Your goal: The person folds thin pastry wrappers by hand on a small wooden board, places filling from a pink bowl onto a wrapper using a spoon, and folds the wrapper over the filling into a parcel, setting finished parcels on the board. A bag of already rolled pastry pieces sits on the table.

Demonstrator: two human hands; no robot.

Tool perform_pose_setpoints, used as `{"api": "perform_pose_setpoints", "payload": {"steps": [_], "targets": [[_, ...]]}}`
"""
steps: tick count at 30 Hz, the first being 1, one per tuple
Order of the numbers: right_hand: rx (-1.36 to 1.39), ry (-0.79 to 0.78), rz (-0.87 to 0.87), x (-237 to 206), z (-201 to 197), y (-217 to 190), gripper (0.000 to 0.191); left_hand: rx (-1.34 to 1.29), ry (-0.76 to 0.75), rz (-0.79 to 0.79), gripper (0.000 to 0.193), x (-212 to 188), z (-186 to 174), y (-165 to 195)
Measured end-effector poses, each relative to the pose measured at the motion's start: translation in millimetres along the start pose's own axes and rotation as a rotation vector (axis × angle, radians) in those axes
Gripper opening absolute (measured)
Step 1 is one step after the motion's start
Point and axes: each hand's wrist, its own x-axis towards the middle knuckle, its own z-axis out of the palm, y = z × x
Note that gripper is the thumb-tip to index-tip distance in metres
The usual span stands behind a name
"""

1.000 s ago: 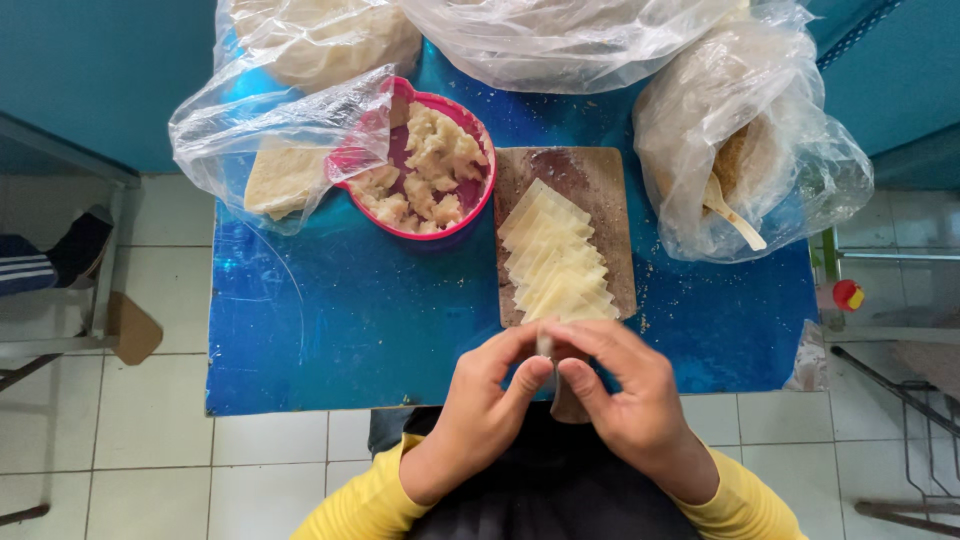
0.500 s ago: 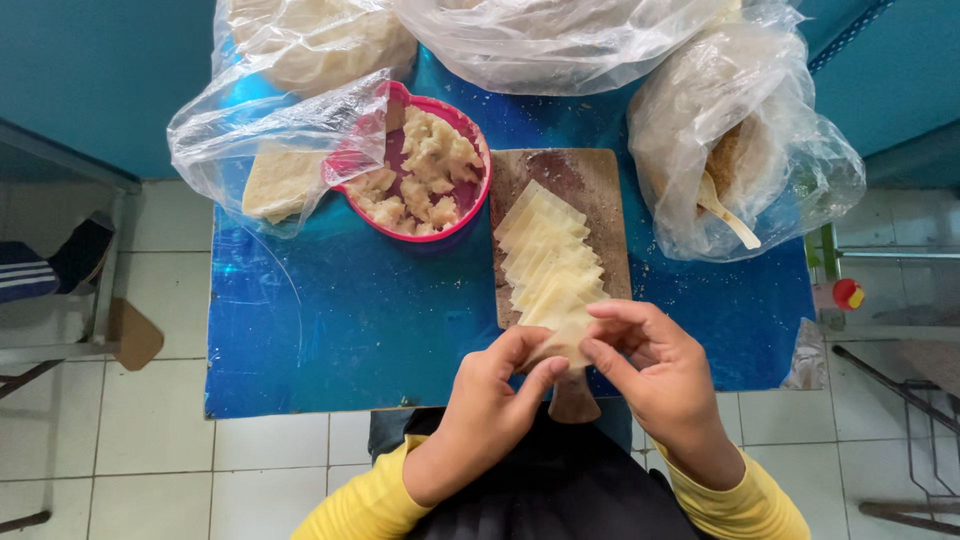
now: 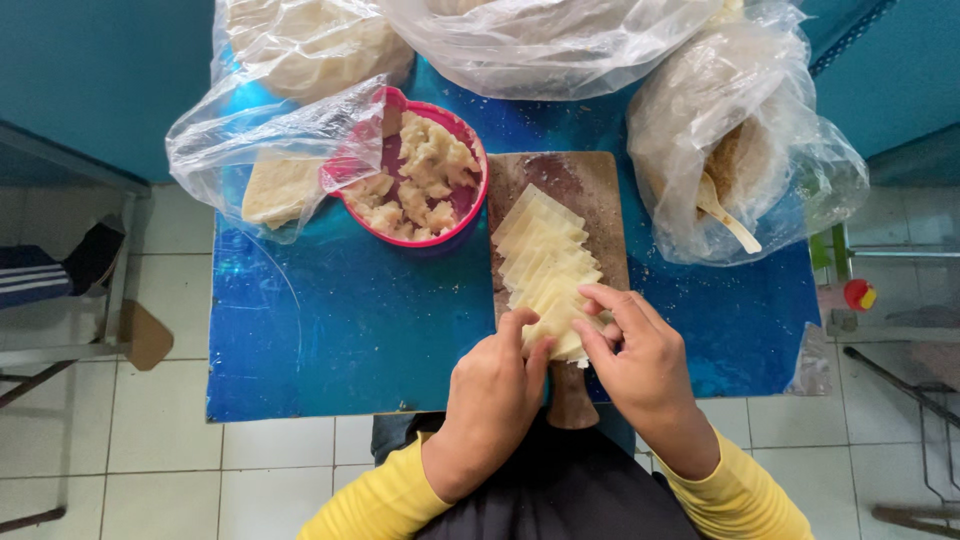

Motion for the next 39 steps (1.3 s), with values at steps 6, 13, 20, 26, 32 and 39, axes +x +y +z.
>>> {"api": "perform_pose_setpoints", "payload": {"steps": [6,13,20,26,32,39], "targets": [[-0.194,-0.022,-0.032,1.4,-4.1,-0.6,0.021,-0.001,-0.039,-0.03,0.031,0.2,-4.4,-2.3],[-0.199,-0.047,-0.281,29.7,-28.6,-17.7,0.02,0.017,0.057,0.066,0.037,-0.2,-45.1,-11.9],[-0.601,-0.2,-0.712,100.7,-3.9,-50.9,0.047,0.126,0.285,0.041,0.026,-2.3,-96.3,-36.9],[-0.909,-0.274,-0.796,159.1,52.4,-65.5,0.067,0.149,0.327,0.015,0.027,-1.8,-125.7,-48.9],[-0.985,-0.358,-0.779,172.8,70.7,-59.7,0.061,0.229,0.337,0.031,0.027,4.4,-164.6,-59.1],[-0.898,-0.427,-0.7,169.6,60.2,-76.0,0.055,0.471,0.464,0.208,0.023,51.6,-202.2,-96.2]]}}
